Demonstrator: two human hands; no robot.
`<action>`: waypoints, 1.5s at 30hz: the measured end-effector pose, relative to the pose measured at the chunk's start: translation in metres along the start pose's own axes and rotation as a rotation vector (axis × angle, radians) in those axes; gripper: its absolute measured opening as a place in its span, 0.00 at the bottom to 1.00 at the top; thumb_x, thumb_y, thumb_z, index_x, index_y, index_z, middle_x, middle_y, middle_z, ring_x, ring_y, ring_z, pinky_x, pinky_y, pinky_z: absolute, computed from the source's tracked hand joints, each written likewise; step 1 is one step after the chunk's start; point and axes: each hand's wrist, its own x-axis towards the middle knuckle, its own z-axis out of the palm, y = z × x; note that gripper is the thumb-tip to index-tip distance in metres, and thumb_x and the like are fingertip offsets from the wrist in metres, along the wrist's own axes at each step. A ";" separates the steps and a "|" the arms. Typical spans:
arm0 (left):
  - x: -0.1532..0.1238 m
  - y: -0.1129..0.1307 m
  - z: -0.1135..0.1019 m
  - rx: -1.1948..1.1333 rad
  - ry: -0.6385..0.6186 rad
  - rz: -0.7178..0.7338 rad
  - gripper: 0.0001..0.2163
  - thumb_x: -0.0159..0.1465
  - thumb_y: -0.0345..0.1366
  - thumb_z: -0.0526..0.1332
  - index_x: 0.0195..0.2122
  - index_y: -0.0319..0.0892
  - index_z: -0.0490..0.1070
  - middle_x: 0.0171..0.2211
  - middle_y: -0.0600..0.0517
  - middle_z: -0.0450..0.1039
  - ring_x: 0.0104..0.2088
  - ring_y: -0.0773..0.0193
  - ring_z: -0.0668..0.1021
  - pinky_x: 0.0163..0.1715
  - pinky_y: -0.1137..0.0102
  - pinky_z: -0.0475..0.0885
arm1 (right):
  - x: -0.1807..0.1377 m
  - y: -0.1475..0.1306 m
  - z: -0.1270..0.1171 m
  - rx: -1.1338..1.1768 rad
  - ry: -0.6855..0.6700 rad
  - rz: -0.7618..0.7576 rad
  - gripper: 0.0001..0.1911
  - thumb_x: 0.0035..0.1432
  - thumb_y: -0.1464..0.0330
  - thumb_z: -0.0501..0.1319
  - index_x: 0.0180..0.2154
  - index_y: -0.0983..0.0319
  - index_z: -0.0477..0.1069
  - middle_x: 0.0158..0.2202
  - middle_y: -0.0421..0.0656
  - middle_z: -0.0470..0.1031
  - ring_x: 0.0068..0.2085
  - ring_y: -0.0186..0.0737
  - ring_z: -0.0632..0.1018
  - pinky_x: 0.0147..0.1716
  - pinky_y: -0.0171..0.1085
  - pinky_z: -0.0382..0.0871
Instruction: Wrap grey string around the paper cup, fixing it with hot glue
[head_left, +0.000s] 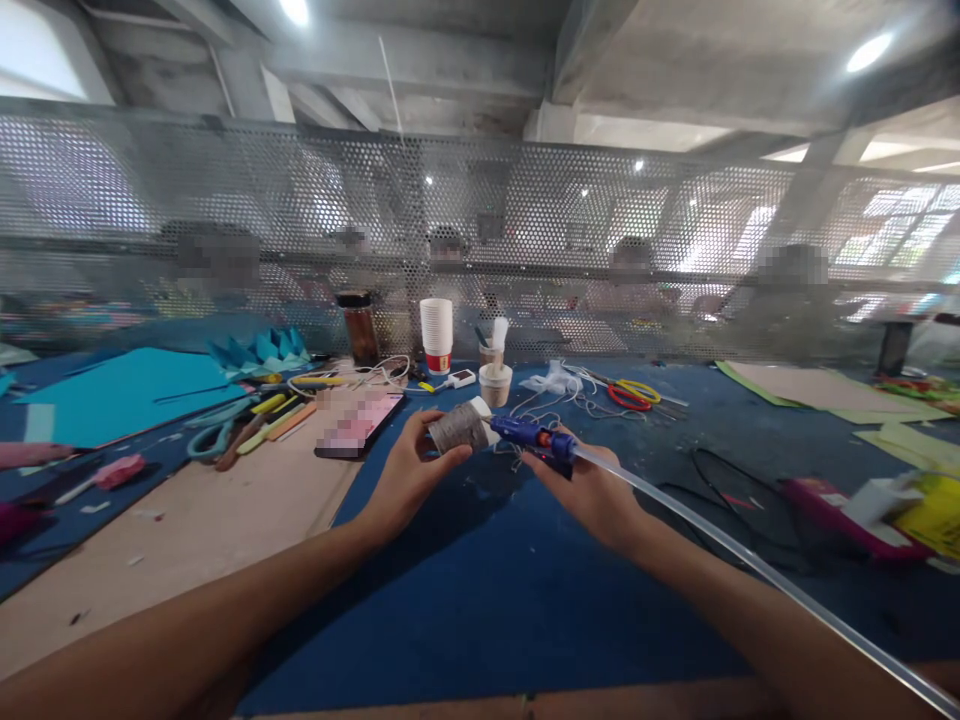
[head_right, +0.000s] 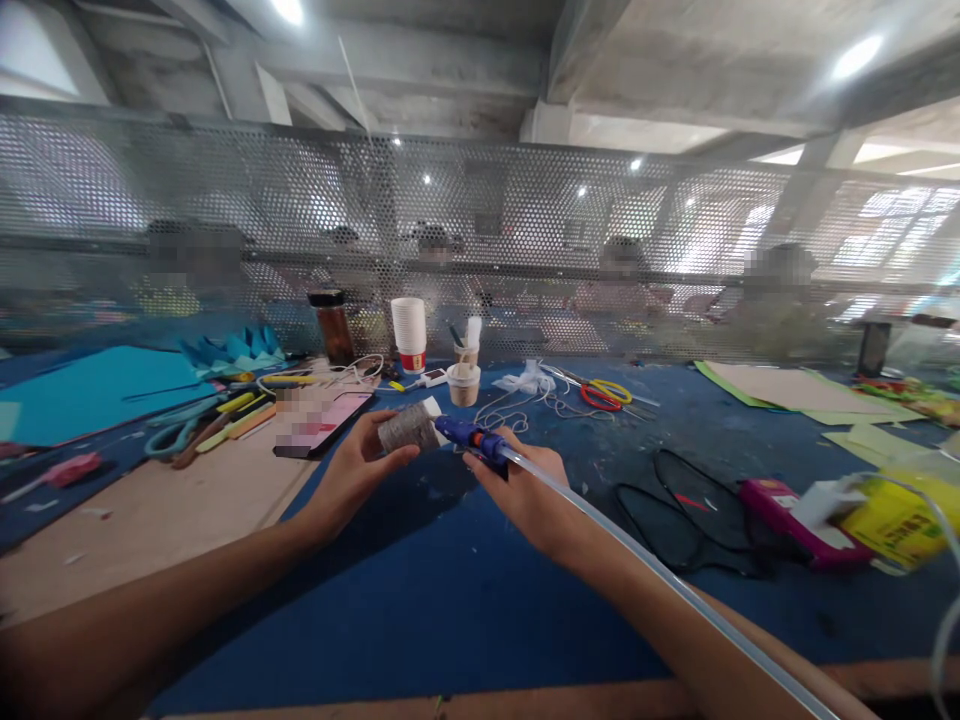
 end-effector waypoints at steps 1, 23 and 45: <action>0.000 -0.001 0.000 0.007 -0.002 0.006 0.33 0.55 0.49 0.73 0.58 0.43 0.66 0.50 0.44 0.78 0.49 0.48 0.81 0.51 0.55 0.75 | 0.000 0.000 0.000 -0.011 -0.003 -0.002 0.17 0.67 0.52 0.60 0.42 0.56 0.77 0.31 0.45 0.82 0.31 0.48 0.82 0.29 0.38 0.66; 0.001 -0.005 -0.001 0.017 -0.013 0.031 0.32 0.56 0.48 0.73 0.58 0.44 0.66 0.52 0.43 0.78 0.50 0.48 0.81 0.51 0.55 0.75 | 0.001 0.000 -0.001 -0.105 -0.025 -0.032 0.18 0.68 0.51 0.58 0.43 0.57 0.77 0.31 0.46 0.82 0.31 0.49 0.83 0.29 0.38 0.65; 0.001 -0.002 0.000 -0.011 -0.003 0.005 0.32 0.55 0.49 0.73 0.57 0.43 0.66 0.47 0.45 0.79 0.47 0.48 0.81 0.47 0.56 0.76 | 0.000 -0.002 -0.003 -0.132 -0.018 -0.050 0.19 0.68 0.51 0.57 0.42 0.58 0.77 0.30 0.45 0.82 0.30 0.48 0.82 0.27 0.38 0.63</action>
